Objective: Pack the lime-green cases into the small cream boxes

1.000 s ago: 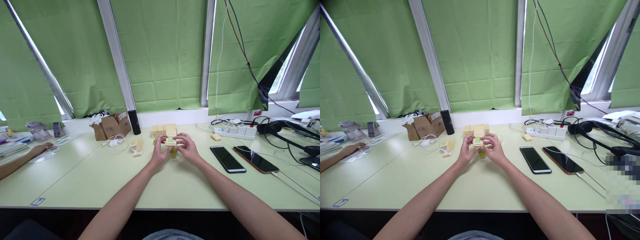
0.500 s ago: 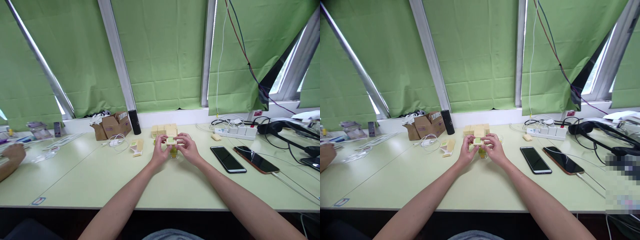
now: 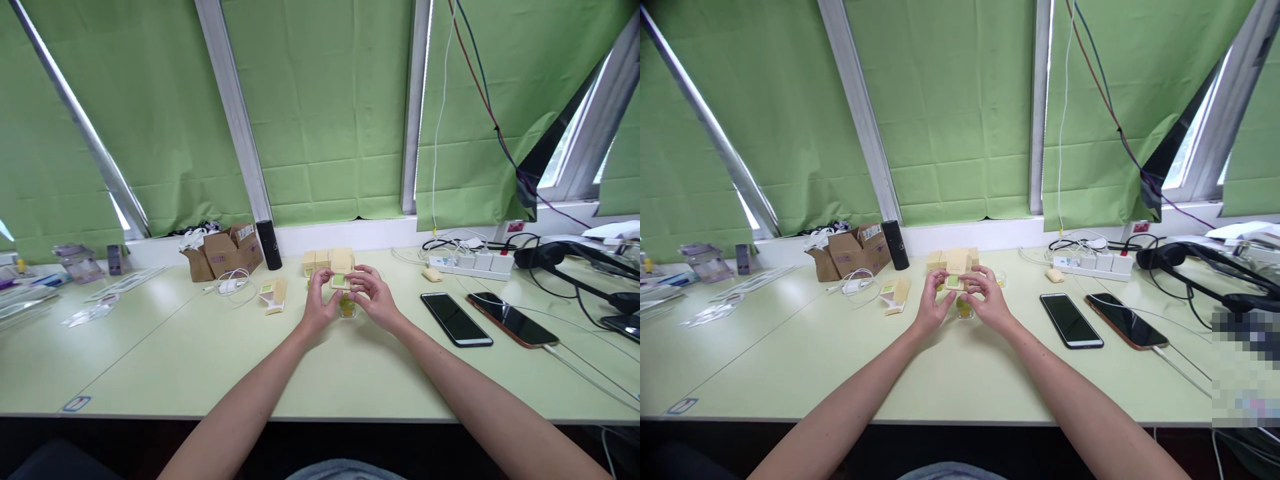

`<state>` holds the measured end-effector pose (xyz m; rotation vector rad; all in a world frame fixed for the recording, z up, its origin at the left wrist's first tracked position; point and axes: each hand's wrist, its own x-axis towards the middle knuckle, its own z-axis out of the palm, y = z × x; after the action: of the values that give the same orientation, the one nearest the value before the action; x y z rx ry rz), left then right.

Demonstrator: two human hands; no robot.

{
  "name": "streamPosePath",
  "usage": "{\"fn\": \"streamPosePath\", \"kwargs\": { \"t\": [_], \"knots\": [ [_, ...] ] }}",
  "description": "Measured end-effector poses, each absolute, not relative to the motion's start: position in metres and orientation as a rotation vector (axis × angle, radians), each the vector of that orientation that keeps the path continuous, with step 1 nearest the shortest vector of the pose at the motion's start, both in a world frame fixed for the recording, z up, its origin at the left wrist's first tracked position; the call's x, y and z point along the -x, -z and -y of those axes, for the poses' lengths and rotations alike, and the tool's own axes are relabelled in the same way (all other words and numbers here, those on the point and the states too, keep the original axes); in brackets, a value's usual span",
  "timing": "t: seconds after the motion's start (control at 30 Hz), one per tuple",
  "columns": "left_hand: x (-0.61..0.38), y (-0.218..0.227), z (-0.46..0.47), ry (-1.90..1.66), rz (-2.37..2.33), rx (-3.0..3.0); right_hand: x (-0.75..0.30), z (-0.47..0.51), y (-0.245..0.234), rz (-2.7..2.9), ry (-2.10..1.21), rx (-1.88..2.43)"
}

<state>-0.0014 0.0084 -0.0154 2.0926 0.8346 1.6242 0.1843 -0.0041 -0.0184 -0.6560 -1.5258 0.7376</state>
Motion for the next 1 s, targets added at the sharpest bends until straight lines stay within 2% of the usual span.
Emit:
{"fn": "streamPosePath", "kwargs": {
  "t": [0.27, 0.83, 1.0],
  "knots": [
    [-0.001, 0.010, -0.006, -1.655, -0.929, -2.189, -0.182, 0.014, 0.016, 1.674, -0.564, 0.715],
    [0.005, 0.012, -0.021, -1.757, -1.232, -1.954, -0.180, 0.026, 0.011, 1.883, -0.281, 0.641],
    [0.013, 0.020, -0.037, -1.673, -1.265, -1.799, -0.183, 0.017, 0.018, 1.854, -0.212, 0.823]
  ]
}}
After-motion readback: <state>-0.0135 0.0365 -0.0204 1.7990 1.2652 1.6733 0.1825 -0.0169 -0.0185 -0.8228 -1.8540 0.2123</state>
